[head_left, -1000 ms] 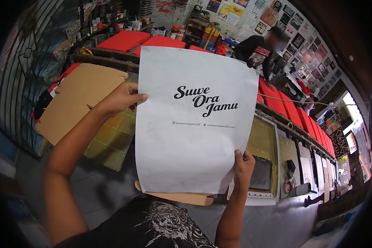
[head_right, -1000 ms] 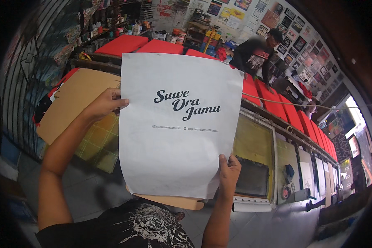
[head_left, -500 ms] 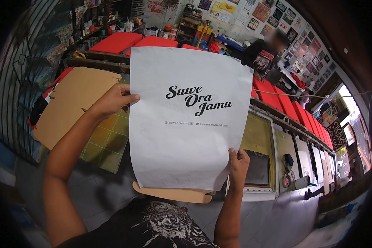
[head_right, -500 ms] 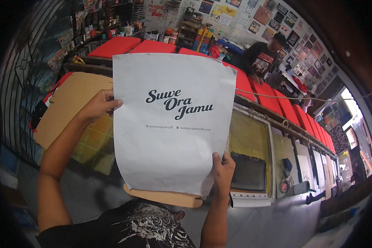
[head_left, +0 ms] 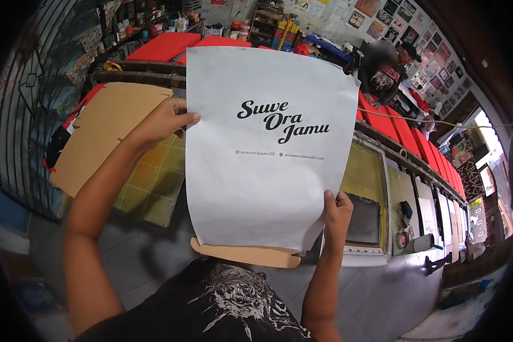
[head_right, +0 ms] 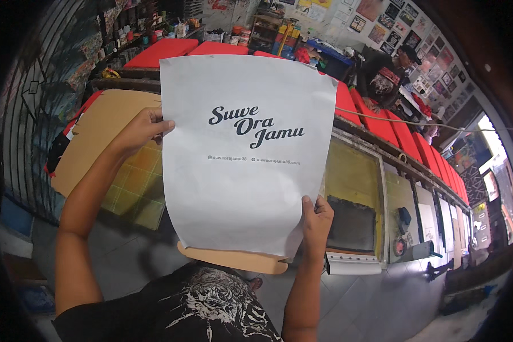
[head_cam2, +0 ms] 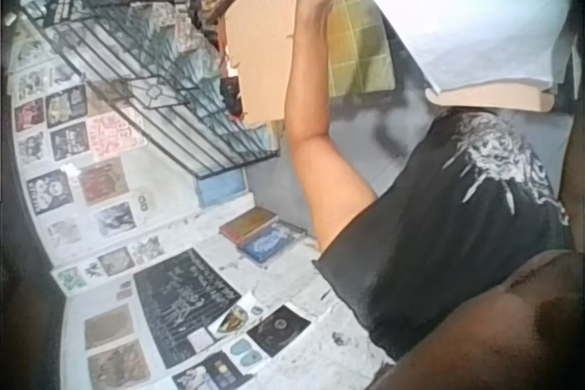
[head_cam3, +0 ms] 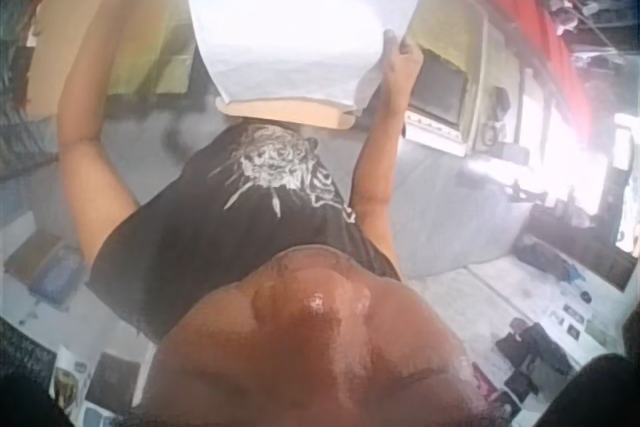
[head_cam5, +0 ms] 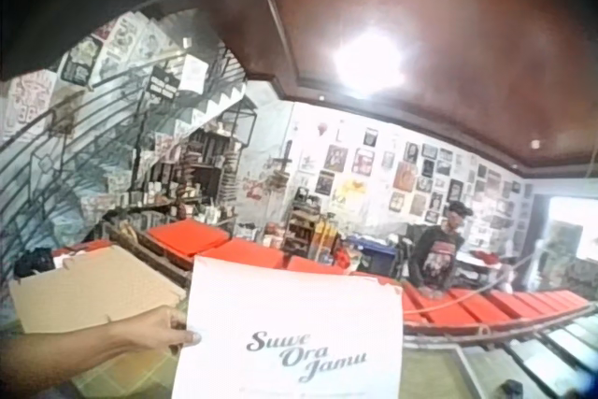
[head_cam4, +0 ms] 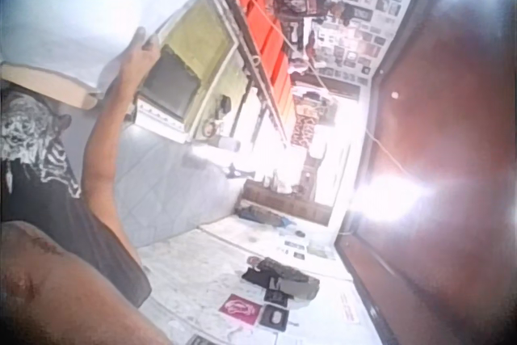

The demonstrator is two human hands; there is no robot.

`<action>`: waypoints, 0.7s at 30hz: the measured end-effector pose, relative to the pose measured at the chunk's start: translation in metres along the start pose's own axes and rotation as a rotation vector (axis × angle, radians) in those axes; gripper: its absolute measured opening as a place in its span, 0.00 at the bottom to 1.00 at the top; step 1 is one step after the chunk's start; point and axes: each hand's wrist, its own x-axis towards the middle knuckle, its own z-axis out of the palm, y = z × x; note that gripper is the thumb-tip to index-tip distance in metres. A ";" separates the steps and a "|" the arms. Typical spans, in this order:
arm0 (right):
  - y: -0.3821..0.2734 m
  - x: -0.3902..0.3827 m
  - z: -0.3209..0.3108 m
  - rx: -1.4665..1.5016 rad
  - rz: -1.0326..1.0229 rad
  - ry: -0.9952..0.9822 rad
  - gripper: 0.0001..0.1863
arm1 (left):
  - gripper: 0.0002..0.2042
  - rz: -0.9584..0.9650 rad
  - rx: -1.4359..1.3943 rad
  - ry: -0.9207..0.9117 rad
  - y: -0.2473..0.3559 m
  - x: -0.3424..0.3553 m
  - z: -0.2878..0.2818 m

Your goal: The person performs screen printing by applying ink to a mesh screen with a squeegee, lifting the screen to reveal the printed design on a paper sheet, and then stirring ink in a container with a spatula to apply more to the screen.

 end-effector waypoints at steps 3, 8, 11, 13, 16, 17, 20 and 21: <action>0.000 -0.001 0.000 0.011 0.001 -0.005 0.09 | 0.11 -0.007 0.013 -0.018 -0.006 0.005 -0.001; 0.004 0.000 -0.001 0.014 0.004 0.008 0.08 | 0.11 -0.025 0.004 0.022 -0.004 0.004 0.004; 0.004 -0.001 -0.004 -0.011 0.014 0.001 0.07 | 0.11 -0.021 -0.031 0.025 -0.005 0.006 0.004; 0.001 -0.004 -0.001 0.014 0.018 0.014 0.08 | 0.11 -0.028 -0.019 0.012 -0.005 0.007 -0.001; -0.017 -0.014 0.007 0.023 0.035 0.033 0.09 | 0.10 -0.033 -0.014 0.004 -0.002 0.010 0.004; -0.021 -0.018 0.009 0.025 0.041 0.036 0.09 | 0.10 -0.037 -0.018 0.003 -0.003 0.012 0.003; -0.021 -0.028 0.007 0.029 0.037 0.078 0.09 | 0.11 -0.023 -0.028 -0.026 -0.013 0.023 -0.003; -0.019 -0.032 0.002 -0.044 0.028 0.080 0.09 | 0.12 -0.009 -0.029 -0.052 -0.012 0.030 -0.001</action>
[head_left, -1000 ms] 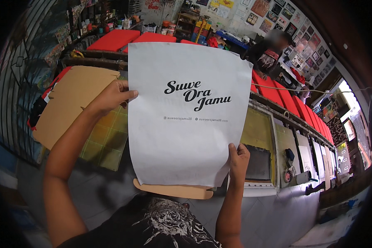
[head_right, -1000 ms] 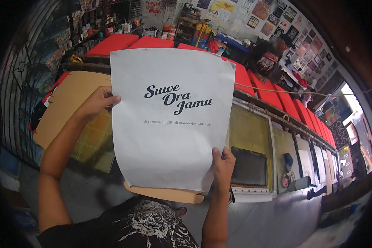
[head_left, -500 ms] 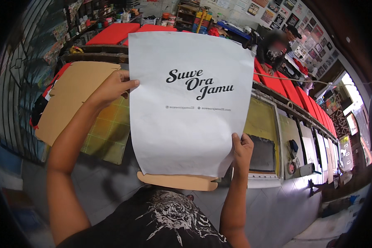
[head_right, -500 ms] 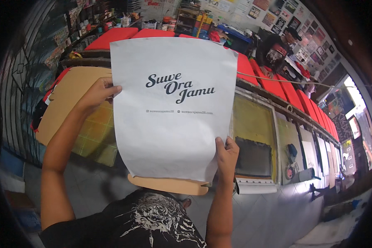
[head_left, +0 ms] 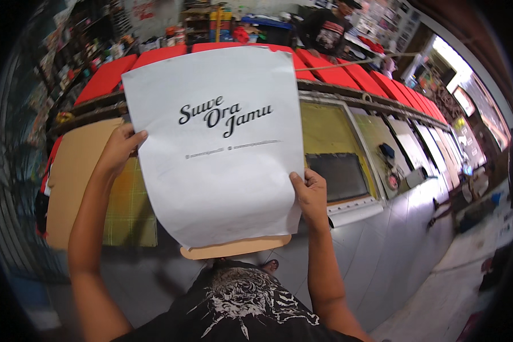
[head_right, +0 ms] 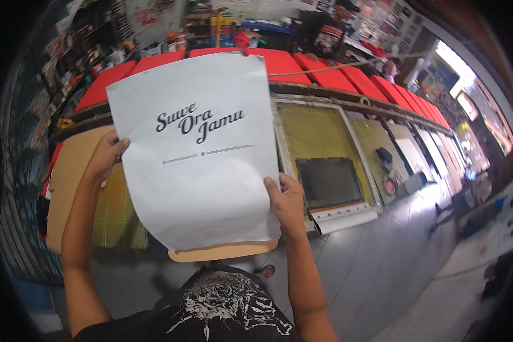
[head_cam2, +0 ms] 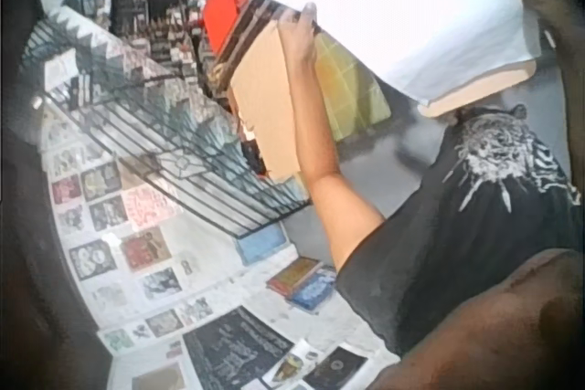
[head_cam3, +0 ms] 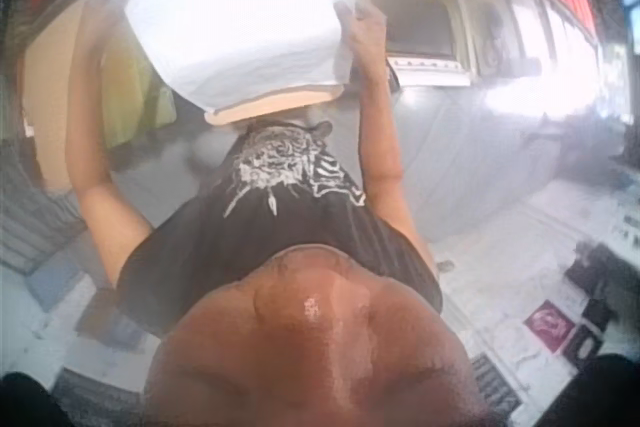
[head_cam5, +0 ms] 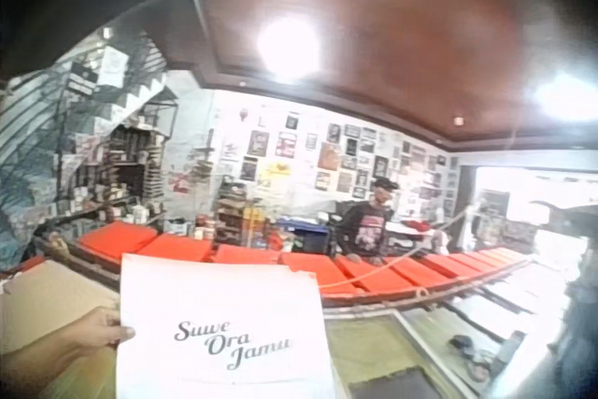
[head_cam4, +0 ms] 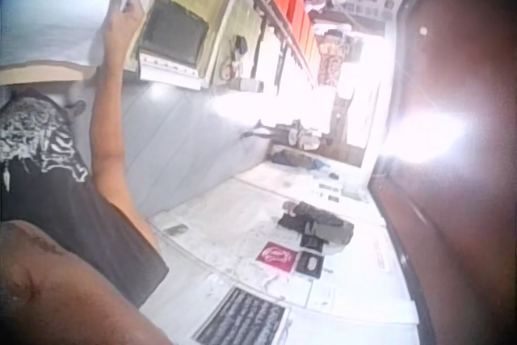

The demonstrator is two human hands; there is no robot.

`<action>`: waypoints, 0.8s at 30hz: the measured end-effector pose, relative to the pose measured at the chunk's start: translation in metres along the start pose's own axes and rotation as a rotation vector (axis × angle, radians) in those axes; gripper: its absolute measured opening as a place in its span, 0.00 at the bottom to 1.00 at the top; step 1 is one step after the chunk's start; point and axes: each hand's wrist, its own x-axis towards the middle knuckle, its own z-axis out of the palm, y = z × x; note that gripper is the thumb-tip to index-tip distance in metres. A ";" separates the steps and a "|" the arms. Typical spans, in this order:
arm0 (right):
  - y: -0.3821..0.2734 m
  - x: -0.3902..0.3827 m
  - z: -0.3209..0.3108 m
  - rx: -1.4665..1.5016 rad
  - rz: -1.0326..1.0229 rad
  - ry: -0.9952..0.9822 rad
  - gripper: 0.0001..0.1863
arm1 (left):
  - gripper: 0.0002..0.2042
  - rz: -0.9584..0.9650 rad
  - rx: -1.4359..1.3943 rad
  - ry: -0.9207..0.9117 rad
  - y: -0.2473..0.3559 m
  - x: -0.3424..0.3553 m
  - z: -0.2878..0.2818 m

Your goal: The person performs screen printing by applying ink to a mesh screen with a squeegee, lifting the screen to reveal the printed design on a paper sheet, and then stirring ink in a container with a spatula to apply more to the screen.

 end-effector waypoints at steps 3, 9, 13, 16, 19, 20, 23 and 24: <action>0.006 -0.019 -0.020 -0.125 -0.047 0.037 0.10 | 0.20 0.020 -0.111 -0.060 -0.008 -0.006 0.004; -0.034 -0.077 -0.064 -0.115 -0.067 0.125 0.13 | 0.19 0.087 -0.331 -0.117 0.012 -0.045 0.043; -0.058 -0.135 -0.121 -0.249 -0.089 0.245 0.12 | 0.17 0.073 -0.452 -0.287 0.016 -0.086 0.079; -0.062 -0.196 -0.190 -0.271 -0.036 0.318 0.12 | 0.17 0.104 -0.481 -0.309 0.019 -0.136 0.185; -0.061 -0.264 -0.263 -0.333 0.066 0.436 0.11 | 0.17 0.048 -0.383 -0.478 0.011 -0.178 0.270; -0.062 -0.284 -0.283 -0.298 0.091 0.483 0.10 | 0.17 0.038 -0.400 -0.484 0.013 -0.195 0.302; -0.064 -0.352 -0.339 -0.268 0.146 0.630 0.10 | 0.16 -0.035 -0.479 -0.565 0.007 -0.241 0.401; -0.055 -0.375 -0.364 -0.303 0.144 0.678 0.10 | 0.15 -0.094 -0.511 -0.642 0.008 -0.253 0.431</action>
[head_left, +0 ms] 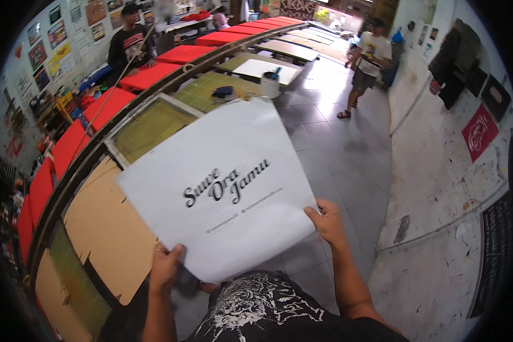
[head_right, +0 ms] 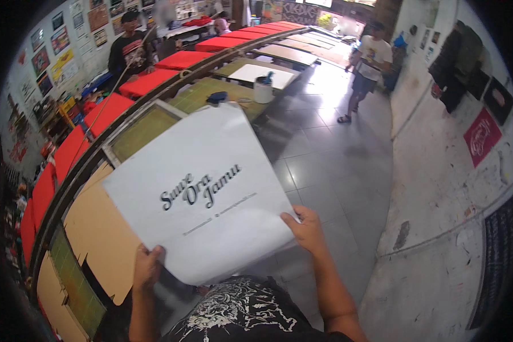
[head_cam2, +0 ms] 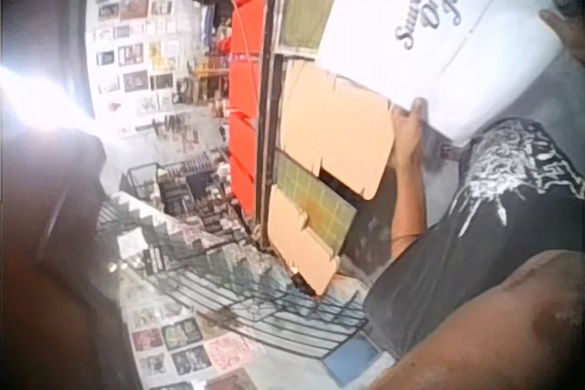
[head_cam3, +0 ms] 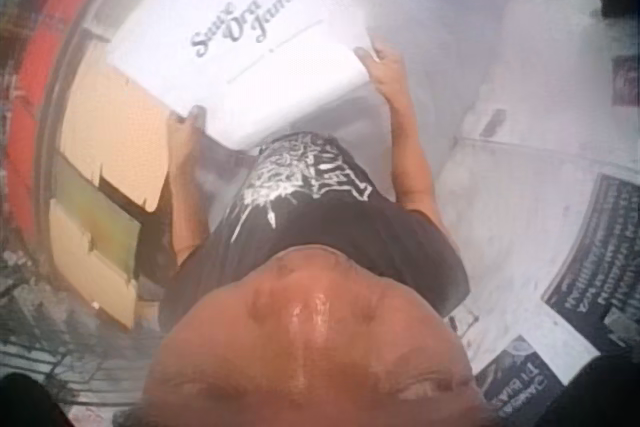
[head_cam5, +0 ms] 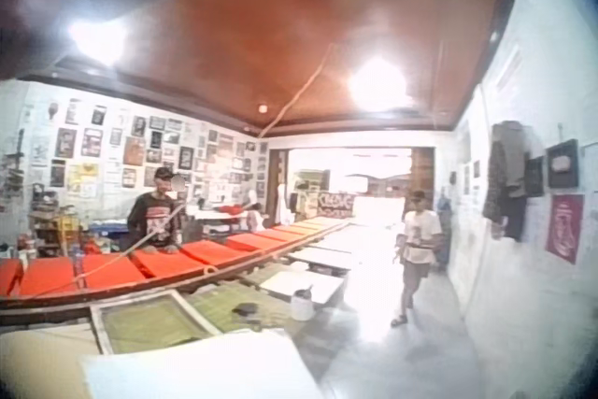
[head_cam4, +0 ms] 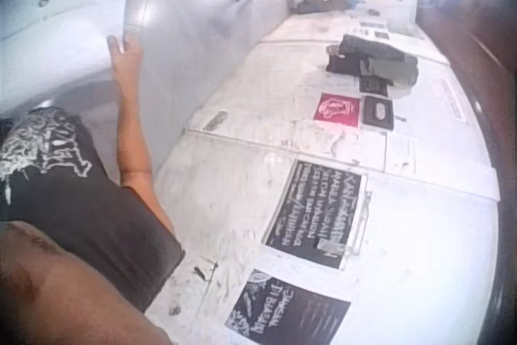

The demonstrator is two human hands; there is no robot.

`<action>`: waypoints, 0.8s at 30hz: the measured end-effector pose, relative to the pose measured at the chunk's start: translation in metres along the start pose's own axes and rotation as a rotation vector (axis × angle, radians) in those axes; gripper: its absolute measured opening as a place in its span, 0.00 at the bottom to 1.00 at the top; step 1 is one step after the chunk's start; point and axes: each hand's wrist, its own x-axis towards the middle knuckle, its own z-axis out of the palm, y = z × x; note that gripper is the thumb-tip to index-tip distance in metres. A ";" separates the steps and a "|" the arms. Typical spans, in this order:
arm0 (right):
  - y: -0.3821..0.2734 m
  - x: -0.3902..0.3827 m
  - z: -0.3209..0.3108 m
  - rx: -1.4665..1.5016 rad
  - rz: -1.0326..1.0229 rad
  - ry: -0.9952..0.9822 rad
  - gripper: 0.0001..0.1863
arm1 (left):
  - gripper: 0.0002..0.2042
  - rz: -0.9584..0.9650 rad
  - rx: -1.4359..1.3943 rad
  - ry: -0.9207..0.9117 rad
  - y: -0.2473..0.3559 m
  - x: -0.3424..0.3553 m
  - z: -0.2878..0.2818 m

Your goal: The person performs screen printing by applying ink to a mesh screen with a squeegee, lifting the screen to reveal the printed design on a paper sheet, and then stirring ink in a container with a spatula to apply more to the screen.

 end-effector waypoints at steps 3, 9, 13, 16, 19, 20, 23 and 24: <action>0.033 -0.014 -0.062 -0.011 0.032 0.152 0.10 | 0.11 -0.180 -0.052 -0.123 -0.032 0.023 0.074; 0.082 -0.048 -0.147 0.018 0.156 0.451 0.08 | 0.12 -0.406 0.024 -0.327 -0.109 0.069 0.170; 0.116 -0.052 -0.175 0.004 0.152 0.595 0.08 | 0.13 -0.412 0.067 -0.421 -0.116 0.103 0.230; 0.156 -0.047 -0.200 -0.087 0.174 0.588 0.09 | 0.15 -0.305 -0.068 -0.438 -0.148 0.143 0.265; 0.155 -0.030 -0.205 -0.045 0.249 0.643 0.10 | 0.15 -0.342 0.021 -0.486 -0.132 0.177 0.307; 0.159 -0.025 -0.207 -0.054 0.246 0.647 0.09 | 0.15 -0.294 -0.069 -0.543 -0.159 0.197 0.309; 0.170 -0.020 -0.219 -0.066 0.266 0.698 0.10 | 0.15 -0.332 -0.145 -0.595 -0.159 0.236 0.348; 0.167 -0.017 -0.218 -0.048 0.288 0.722 0.10 | 0.15 -0.314 -0.120 -0.610 -0.159 0.249 0.359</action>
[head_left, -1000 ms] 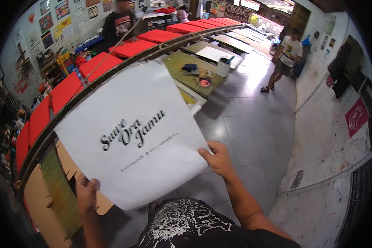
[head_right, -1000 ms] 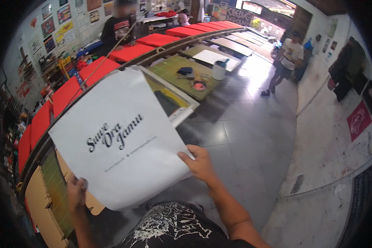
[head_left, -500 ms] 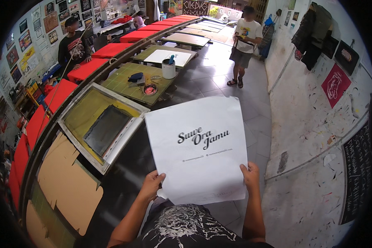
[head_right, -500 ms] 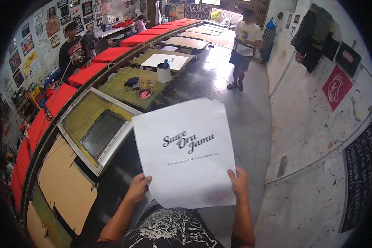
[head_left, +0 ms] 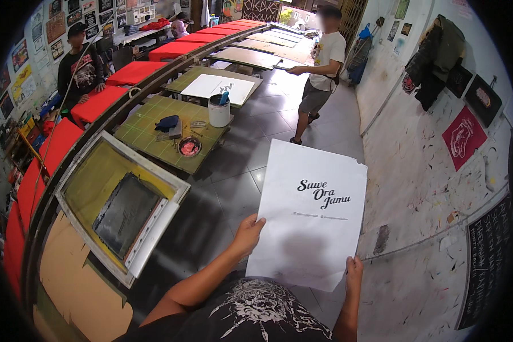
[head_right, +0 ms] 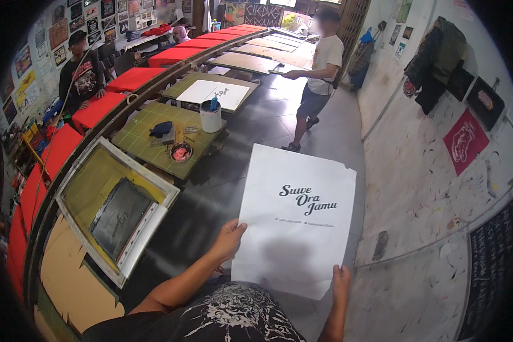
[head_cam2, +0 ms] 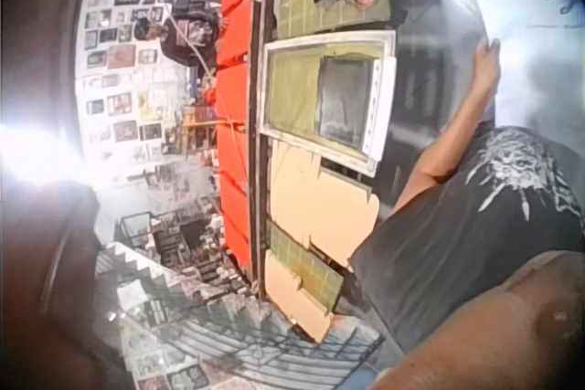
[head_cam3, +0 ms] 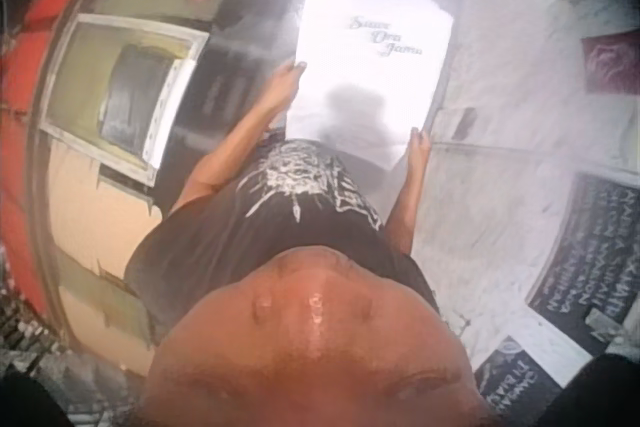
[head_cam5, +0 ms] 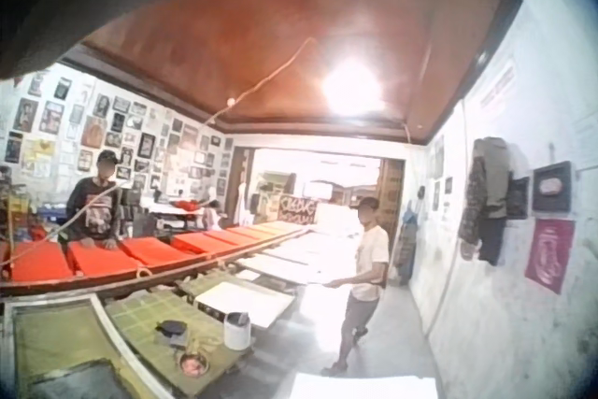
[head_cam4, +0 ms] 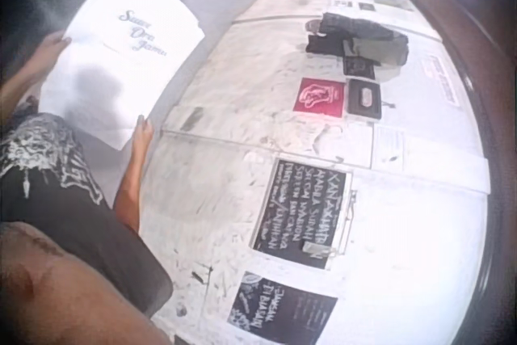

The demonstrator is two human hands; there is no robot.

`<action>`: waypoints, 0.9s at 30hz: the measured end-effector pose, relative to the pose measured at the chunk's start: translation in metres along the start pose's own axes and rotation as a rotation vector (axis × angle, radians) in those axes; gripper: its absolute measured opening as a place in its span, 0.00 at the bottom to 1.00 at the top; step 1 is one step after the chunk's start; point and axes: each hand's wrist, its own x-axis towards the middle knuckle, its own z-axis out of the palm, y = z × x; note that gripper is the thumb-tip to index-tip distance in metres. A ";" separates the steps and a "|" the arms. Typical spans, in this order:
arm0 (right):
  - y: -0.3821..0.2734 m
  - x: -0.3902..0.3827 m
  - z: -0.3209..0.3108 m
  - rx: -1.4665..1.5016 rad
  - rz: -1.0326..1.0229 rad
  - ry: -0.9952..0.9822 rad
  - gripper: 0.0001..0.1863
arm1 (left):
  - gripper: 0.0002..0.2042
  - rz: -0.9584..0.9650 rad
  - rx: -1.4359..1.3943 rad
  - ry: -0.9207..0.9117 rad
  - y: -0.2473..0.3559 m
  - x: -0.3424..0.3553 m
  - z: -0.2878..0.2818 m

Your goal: The person performs screen printing by applying ink to a mesh screen with a squeegee, lifting the screen to reveal the printed design on a paper sheet, and then stirring ink in a container with a spatula to apply more to the screen.

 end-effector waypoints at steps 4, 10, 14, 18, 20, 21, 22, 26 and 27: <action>0.013 0.018 0.006 0.058 0.081 -0.022 0.16 | 0.15 -0.008 0.039 -0.041 0.005 0.064 0.002; 0.011 0.055 0.049 -0.016 0.068 0.061 0.20 | 0.15 0.028 -0.020 0.039 0.002 0.134 0.006; 0.039 0.114 0.045 -0.059 0.151 -0.033 0.21 | 0.14 0.052 0.017 0.152 0.004 0.173 0.009; 0.050 0.201 0.043 -0.042 0.190 -0.195 0.20 | 0.13 0.075 -0.127 0.297 -0.013 0.226 0.003; 0.058 0.249 0.043 -0.018 0.159 -0.248 0.19 | 0.13 0.135 -0.182 0.372 -0.015 0.251 0.007; 0.059 0.274 0.045 0.013 0.140 -0.263 0.18 | 0.13 0.163 -0.163 0.398 -0.015 0.265 0.009; 0.059 0.299 0.048 0.044 0.123 -0.279 0.18 | 0.13 0.190 -0.144 0.425 -0.014 0.280 0.010; 0.067 0.386 0.080 0.104 0.274 -0.443 0.24 | 0.14 0.272 -0.177 0.474 -0.004 0.317 0.024; 0.073 0.403 0.094 0.180 0.327 -0.508 0.26 | 0.14 0.275 -0.185 0.487 -0.001 0.327 0.028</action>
